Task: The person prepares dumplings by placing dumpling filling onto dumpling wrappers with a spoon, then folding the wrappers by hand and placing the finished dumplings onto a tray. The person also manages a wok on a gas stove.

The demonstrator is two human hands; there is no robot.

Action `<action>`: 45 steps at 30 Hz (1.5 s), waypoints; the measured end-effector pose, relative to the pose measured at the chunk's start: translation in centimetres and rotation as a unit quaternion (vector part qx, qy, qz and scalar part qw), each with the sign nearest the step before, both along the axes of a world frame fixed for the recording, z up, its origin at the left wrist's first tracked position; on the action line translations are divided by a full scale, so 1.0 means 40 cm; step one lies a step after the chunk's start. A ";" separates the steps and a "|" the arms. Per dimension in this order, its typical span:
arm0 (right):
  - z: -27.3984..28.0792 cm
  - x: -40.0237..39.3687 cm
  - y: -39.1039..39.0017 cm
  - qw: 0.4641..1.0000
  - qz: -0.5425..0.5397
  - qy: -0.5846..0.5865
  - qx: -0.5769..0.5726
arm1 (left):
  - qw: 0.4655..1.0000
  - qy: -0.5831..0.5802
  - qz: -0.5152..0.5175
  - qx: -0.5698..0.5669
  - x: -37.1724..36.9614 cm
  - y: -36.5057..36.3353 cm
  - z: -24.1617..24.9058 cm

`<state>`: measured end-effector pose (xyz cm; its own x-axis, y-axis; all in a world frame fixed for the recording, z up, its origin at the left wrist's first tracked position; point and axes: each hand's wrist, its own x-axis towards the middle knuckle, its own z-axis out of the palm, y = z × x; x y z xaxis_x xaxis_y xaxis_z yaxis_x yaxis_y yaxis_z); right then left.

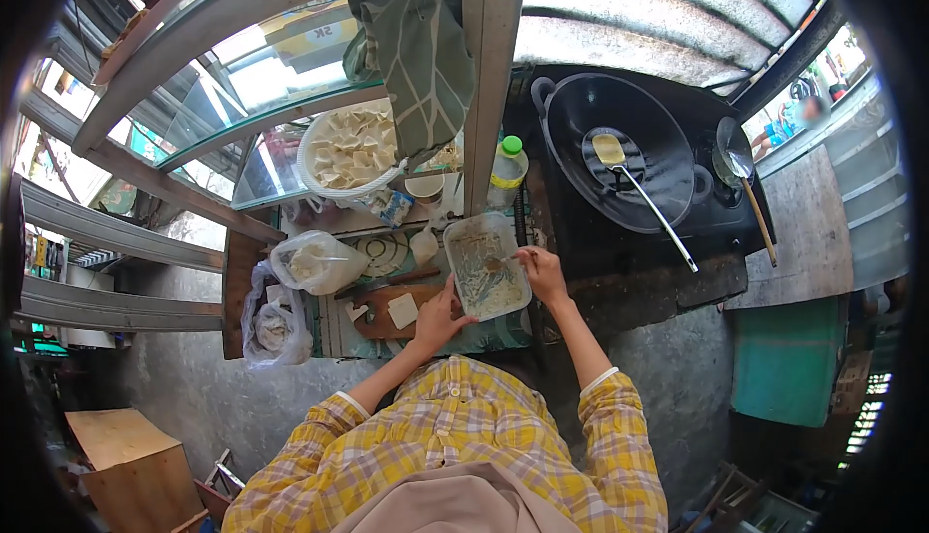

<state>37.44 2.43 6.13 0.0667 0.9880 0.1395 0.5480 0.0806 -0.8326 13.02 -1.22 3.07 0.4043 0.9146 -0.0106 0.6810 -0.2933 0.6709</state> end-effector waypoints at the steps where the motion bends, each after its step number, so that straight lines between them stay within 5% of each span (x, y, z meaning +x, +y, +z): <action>1: -0.005 -0.006 -0.006 1.000 0.005 -0.007 0.015 | 1.000 -0.002 -0.001 0.001 0.001 -0.003 -0.003; 12: -0.027 -0.023 -0.010 0.998 0.064 0.003 0.019 | 1.000 0.012 -0.004 -0.026 0.003 -0.001 0.016; 15: 0.000 -0.003 0.015 0.998 0.013 -0.001 -0.056 | 1.000 0.009 -0.002 -0.013 0.004 -0.002 0.006; 20: 0.006 -0.009 0.015 1.000 0.017 -0.021 0.016 | 1.000 -0.003 0.004 -0.017 0.003 -0.003 0.001; 26: 0.010 0.013 0.041 0.998 0.007 0.016 -0.068 | 1.000 -0.002 0.003 -0.019 0.001 -0.003 0.002; 30: -0.027 -0.017 0.037 0.993 0.113 0.008 -0.024 | 1.000 -0.002 -0.002 -0.006 0.004 0.001 -0.001; 33: 0.012 -0.007 0.068 0.995 0.019 0.059 -0.075 | 1.000 0.003 0.003 0.015 0.002 -0.004 -0.009; 38: 0.010 -0.041 0.061 0.985 0.150 0.002 -0.081 | 1.000 0.006 0.002 0.008 0.005 -0.003 -0.004; 41: 0.009 -0.022 0.097 0.992 0.086 0.018 -0.087 | 1.000 0.005 0.001 0.014 0.001 -0.004 -0.008; 45: -0.003 -0.037 0.082 0.986 0.148 -0.004 -0.078 | 1.000 0.008 -0.001 0.000 -0.002 -0.005 -0.004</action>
